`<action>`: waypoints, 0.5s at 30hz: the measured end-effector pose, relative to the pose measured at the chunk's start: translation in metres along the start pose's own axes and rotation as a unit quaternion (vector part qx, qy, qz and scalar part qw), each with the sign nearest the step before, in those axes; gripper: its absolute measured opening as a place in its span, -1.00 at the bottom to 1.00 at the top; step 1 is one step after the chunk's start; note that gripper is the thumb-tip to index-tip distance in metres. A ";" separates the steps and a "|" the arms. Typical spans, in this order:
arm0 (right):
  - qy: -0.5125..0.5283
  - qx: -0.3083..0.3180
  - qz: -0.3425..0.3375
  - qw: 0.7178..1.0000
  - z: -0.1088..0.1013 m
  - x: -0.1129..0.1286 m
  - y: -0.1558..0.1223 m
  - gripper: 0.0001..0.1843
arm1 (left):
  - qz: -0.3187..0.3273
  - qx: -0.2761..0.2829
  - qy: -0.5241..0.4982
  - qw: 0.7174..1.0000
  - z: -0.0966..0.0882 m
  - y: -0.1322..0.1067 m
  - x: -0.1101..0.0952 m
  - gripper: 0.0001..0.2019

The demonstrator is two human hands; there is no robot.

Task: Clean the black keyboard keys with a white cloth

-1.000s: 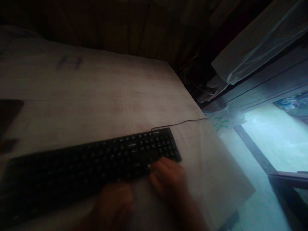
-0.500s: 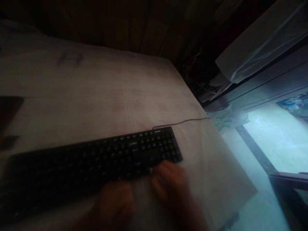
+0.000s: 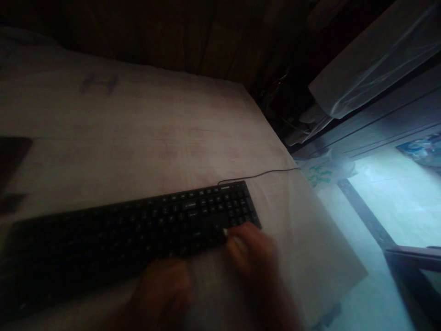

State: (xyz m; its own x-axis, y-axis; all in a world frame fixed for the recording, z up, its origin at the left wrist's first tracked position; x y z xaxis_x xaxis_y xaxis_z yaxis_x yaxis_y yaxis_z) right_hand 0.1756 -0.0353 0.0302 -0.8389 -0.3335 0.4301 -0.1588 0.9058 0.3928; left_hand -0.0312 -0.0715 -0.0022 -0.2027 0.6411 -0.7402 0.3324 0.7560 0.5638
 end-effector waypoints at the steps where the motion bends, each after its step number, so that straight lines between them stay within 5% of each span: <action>1: -0.006 -0.005 0.005 1.000 0.002 -0.001 0.000 -0.81 | 0.012 -0.006 0.000 1.000 0.001 0.001 0.000 -0.64; 15: -0.022 0.028 -0.022 0.999 0.003 0.005 -0.003 -0.77 | -0.016 0.022 0.005 1.000 -0.003 0.006 -0.005 -0.65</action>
State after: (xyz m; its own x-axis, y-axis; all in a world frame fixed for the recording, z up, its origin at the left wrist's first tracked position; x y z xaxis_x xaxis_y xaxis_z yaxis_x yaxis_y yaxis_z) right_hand 0.1703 -0.0392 0.0291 -0.8524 -0.3632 0.3762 -0.2244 0.9039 0.3643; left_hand -0.0305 -0.0701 0.0061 -0.2233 0.6186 -0.7533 0.3659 0.7695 0.5234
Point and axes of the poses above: each hand's wrist, its own y-axis towards the middle knuckle, its own z-axis out of the palm, x = y × z, the point moved 1 cm from there along y, towards the middle knuckle, and after that the axes turned 4 degrees about -y, right-handed, at the moved point
